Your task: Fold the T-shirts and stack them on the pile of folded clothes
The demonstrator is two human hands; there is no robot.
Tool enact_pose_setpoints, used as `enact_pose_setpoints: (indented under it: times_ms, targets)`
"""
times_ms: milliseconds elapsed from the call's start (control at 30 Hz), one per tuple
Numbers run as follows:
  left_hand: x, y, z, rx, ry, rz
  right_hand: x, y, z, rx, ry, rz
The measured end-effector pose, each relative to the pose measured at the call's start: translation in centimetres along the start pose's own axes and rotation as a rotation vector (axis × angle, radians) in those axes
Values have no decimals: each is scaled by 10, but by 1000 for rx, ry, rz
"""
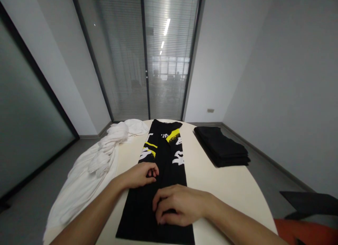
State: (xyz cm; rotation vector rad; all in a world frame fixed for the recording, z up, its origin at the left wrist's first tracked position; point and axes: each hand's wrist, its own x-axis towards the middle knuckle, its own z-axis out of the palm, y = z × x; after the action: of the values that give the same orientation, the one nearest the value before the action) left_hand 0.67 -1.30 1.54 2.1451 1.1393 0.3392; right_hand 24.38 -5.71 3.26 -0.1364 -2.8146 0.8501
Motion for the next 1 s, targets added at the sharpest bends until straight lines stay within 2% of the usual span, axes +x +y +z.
enact_pose_setpoints:
  times_ms: [133,300,400,500,600,700,800,867,967,1000]
  targets:
    - [0,3,-2,7,-6,-1,-1,-3,-1,-10,-9,43]
    - [-2,6,-2,4,-8,-18,3,-4,9,-162,-10,110]
    - [-2,6,-3,13,12,-8,5,-7,16,-257,-71,84]
    - [-4,5,-9,88,95,-13,7,-14,19,-312,-114,65]
    - [-5,0,-17,226,234,-109,11,-26,16,-381,-151,123]
    - [-7,-7,-22,268,256,-221,13,-36,6,-390,-235,198]
    - [-10,-9,-22,139,158,-218,8,-38,-5,-195,-320,269]
    - [-13,-7,-20,-43,9,-228,1,-33,-4,-48,-372,278]
    - [-16,1,-17,-260,-280,-272,-9,-15,17,135,-484,244]
    - [-16,4,-17,-285,-325,-276,-11,-8,29,211,-533,257]
